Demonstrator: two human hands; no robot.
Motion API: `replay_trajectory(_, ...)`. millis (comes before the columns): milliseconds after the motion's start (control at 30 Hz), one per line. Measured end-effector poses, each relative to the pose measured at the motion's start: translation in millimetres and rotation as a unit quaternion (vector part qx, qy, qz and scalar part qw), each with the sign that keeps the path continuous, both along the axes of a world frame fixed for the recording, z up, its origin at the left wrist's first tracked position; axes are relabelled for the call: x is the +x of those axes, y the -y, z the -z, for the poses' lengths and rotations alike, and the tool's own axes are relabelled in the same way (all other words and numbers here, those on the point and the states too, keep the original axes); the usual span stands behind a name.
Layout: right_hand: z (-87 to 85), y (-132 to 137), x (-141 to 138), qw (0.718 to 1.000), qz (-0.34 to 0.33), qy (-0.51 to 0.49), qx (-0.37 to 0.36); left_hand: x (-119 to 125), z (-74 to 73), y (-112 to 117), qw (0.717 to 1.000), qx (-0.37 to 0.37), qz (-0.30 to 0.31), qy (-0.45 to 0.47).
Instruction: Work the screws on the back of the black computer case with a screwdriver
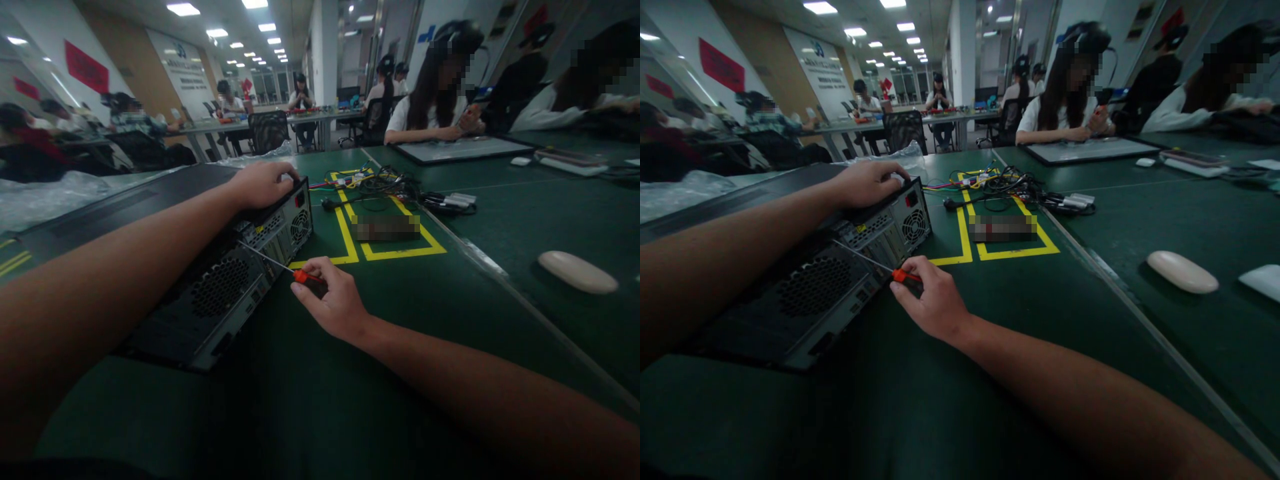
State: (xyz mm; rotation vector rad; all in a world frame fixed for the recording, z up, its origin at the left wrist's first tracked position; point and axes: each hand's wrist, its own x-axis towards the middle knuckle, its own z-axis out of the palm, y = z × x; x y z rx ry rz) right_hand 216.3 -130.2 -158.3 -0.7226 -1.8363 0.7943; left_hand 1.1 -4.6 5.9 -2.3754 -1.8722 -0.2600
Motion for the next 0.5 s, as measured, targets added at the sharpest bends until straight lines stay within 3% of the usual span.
replay_trajectory(500, -0.7, -0.5, 0.0, 1.000, -0.001, 0.010, -0.002, 1.6, -1.3, 1.8, 1.000, -0.005, -0.001, 0.003)
